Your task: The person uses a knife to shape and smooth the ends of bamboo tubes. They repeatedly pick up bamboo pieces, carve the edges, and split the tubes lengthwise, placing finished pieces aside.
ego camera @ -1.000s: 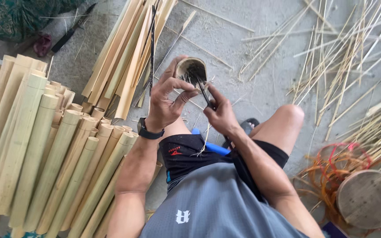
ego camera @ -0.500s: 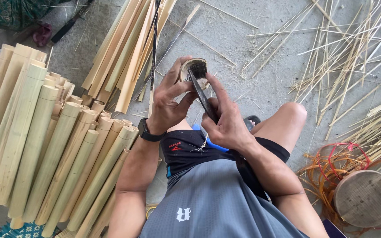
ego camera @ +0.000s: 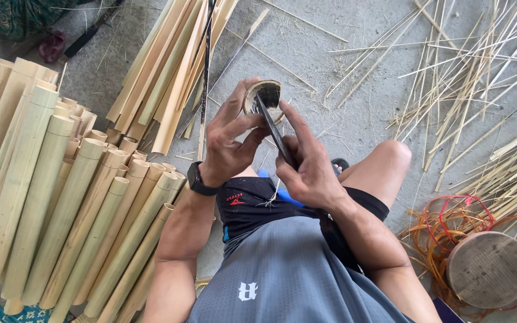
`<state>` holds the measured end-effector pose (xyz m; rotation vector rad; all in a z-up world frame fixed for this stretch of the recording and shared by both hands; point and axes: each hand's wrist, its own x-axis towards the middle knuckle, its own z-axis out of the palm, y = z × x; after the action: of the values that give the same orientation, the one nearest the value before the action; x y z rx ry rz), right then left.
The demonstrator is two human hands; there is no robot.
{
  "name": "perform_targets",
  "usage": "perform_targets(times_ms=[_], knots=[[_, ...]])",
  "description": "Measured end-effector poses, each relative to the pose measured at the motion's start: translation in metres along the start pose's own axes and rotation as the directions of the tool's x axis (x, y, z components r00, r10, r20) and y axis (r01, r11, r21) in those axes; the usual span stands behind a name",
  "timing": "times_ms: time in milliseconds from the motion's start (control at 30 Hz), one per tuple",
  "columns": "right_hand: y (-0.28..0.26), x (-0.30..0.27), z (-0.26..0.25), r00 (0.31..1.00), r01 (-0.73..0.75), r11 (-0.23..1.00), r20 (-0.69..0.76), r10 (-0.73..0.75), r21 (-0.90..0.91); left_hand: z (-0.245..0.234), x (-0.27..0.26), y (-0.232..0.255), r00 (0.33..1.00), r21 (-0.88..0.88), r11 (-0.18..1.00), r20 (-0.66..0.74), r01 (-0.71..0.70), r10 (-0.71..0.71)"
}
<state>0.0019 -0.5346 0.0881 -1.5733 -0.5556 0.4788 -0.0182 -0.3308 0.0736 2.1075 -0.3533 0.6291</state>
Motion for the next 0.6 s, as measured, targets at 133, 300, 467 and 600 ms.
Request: perform_targets(times_ms=[133, 300, 467, 600], knots=[[0.011, -0.002, -0.007, 0.999, -0.034, 0.991, 0.027, 0.030, 0.131, 0.002, 0.003, 0.000, 0.998, -0.012, 0.998, -0.038, -0.053, 0.053], [0.063, 0.034, 0.009, 0.976, -0.212, 0.976, -0.035, 0.214, 0.051, 0.002, 0.006, -0.019, 0.998, -0.146, 0.988, -0.026, 0.050, -0.055], [0.068, 0.028, 0.001, 0.977, -0.213, 0.965, 0.009, 0.214, 0.150, -0.004, 0.007, -0.029, 0.999, -0.112, 0.993, 0.035, 0.044, -0.040], [0.037, 0.005, -0.001, 0.998, -0.062, 0.989, 0.027, 0.059, 0.134, -0.004, -0.005, -0.016, 0.997, -0.038, 0.997, 0.031, 0.068, -0.067]])
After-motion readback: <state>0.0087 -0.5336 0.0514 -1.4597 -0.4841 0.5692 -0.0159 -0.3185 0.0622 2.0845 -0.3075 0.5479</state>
